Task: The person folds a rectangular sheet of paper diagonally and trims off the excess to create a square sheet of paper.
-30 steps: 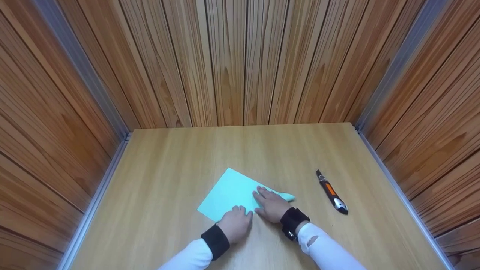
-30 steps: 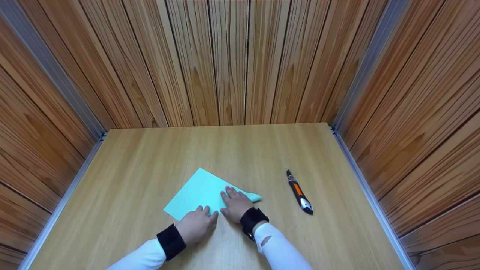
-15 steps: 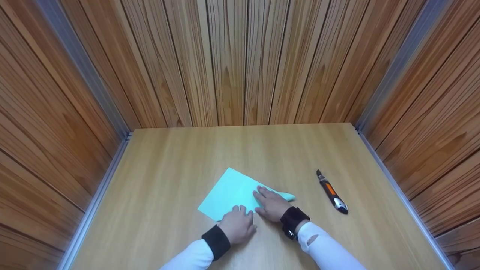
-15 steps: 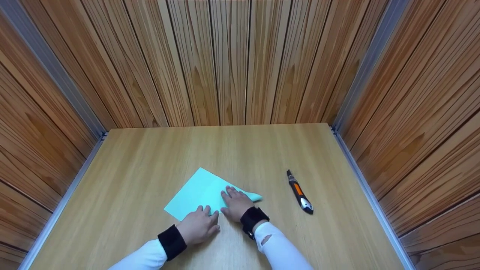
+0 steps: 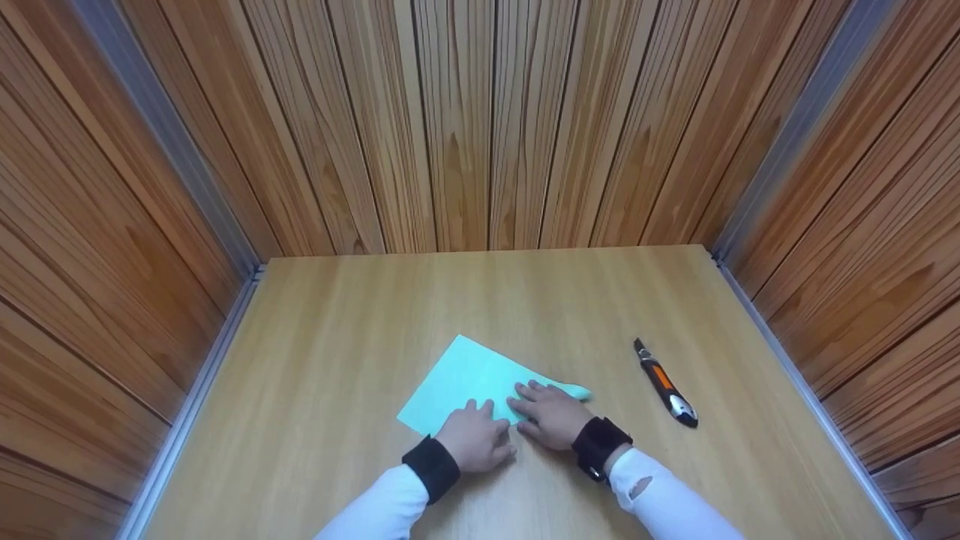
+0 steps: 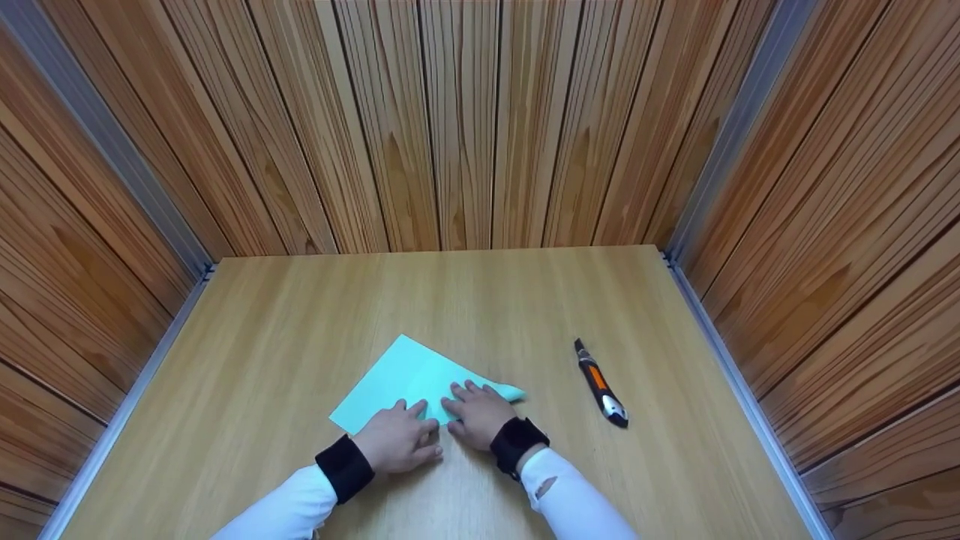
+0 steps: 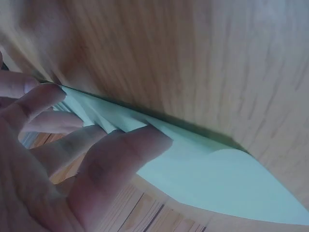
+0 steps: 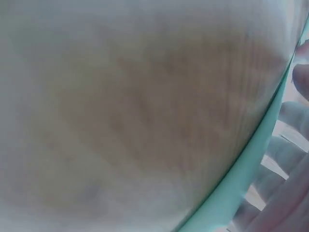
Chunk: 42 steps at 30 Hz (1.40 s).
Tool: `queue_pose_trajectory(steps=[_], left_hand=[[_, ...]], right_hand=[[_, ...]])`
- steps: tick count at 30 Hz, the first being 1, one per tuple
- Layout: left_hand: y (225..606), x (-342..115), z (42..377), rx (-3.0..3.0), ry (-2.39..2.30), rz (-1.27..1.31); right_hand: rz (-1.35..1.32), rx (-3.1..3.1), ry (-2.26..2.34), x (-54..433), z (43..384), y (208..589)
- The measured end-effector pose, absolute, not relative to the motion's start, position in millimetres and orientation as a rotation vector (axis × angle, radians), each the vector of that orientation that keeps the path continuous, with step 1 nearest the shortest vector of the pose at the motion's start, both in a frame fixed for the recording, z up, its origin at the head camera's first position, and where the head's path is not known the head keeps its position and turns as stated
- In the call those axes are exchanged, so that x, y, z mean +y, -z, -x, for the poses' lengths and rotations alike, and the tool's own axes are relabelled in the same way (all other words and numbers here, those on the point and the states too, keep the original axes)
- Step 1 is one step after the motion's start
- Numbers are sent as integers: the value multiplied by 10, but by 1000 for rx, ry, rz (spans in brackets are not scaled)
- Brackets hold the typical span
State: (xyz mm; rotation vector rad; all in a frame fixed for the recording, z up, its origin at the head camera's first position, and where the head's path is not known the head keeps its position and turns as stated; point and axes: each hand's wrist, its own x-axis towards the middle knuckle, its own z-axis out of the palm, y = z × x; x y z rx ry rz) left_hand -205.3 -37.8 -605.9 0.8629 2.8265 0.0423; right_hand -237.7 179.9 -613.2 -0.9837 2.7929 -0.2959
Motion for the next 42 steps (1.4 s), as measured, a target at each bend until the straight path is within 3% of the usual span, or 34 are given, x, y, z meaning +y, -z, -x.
queue_pose_trajectory(steps=[18,32,42], left_hand=[[6040,-363,1967,2886,12,-870],[6017,-258,1765,2917,53,-681],[6062,-323,1802,2913,-47,-759]], right_hand=[[1045,2734,433,1982,2158,6096],[971,2665,510,2067,2167,6157],[1010,2779,396,2058,2131,6197]])
